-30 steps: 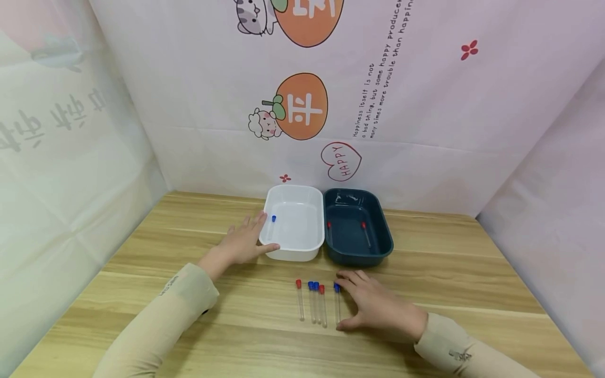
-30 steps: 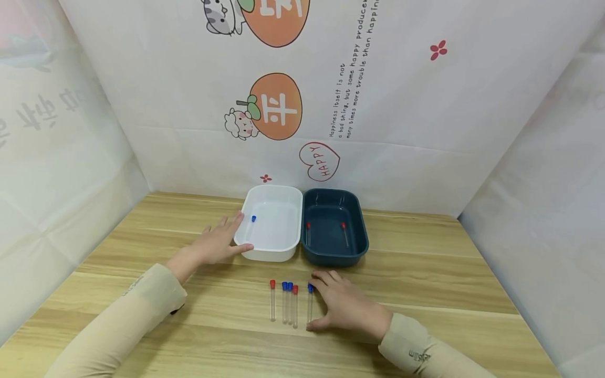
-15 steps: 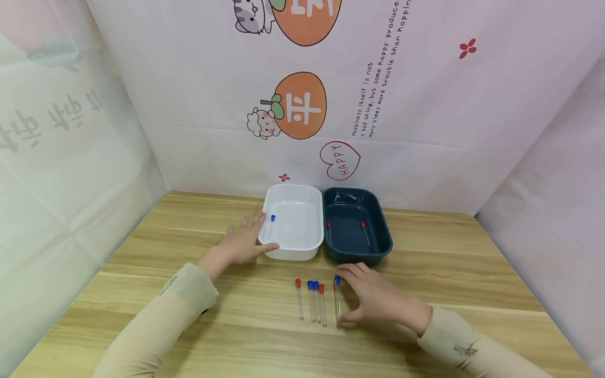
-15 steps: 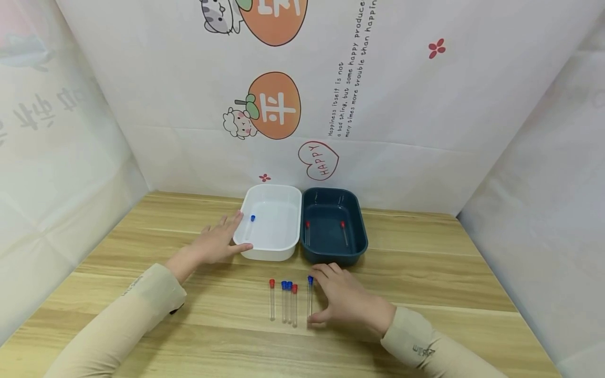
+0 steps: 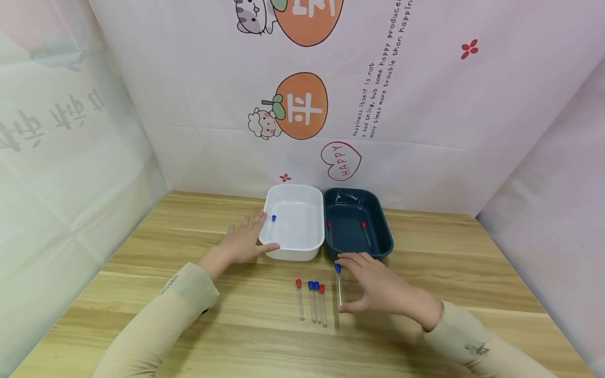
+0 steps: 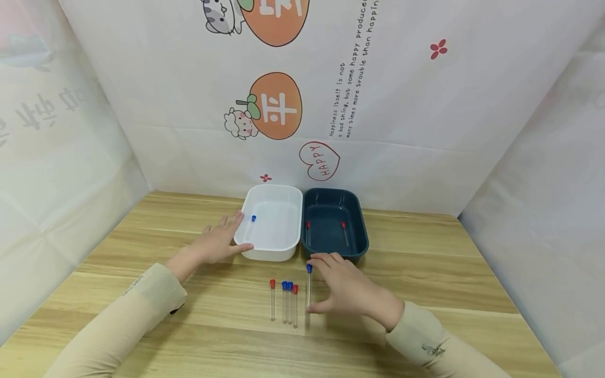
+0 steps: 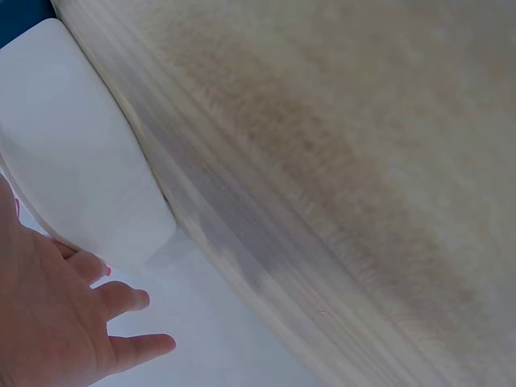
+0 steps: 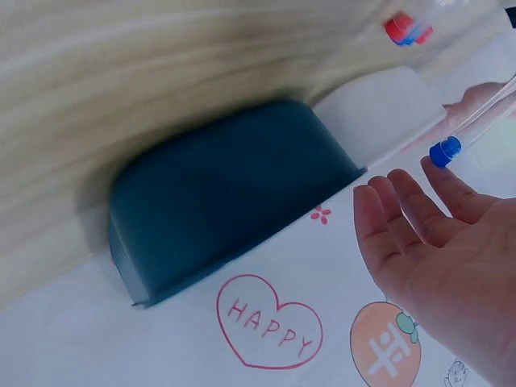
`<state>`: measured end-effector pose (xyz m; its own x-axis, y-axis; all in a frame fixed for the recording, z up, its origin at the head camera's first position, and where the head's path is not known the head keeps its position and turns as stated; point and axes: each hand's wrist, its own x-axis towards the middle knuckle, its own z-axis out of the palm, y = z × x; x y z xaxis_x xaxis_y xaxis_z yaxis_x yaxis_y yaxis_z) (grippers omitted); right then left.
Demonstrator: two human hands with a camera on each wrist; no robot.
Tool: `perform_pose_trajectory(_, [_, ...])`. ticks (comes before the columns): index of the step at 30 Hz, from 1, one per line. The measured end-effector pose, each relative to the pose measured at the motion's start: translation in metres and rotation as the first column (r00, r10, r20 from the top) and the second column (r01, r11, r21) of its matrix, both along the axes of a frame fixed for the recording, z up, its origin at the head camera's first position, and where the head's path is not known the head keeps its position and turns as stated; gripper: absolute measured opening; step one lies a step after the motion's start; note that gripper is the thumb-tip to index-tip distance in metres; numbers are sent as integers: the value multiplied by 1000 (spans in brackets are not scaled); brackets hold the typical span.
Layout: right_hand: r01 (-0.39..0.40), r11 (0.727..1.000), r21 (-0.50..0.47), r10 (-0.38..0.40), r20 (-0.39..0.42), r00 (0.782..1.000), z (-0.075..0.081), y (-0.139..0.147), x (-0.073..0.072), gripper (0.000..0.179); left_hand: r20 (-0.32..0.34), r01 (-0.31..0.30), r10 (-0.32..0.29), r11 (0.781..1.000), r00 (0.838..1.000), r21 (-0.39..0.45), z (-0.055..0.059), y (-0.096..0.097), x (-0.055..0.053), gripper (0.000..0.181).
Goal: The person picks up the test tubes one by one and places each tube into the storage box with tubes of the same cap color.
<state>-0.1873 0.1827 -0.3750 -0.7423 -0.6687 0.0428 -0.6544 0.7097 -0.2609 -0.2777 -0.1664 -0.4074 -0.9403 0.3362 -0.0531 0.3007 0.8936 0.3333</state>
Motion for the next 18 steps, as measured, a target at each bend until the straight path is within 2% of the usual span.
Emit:
perform_pose_trajectory(9, [-34,999,-6,34,-49,998,13,-2,-7,93,-5,2,-2,1000,1000,-9,-1,1,0,110])
perform_pose_trajectory(18, [-27,999,-33,26,-24,999,35,-1,-24,92,-5,1,-1,1000,1000,-7,2,3,3,109])
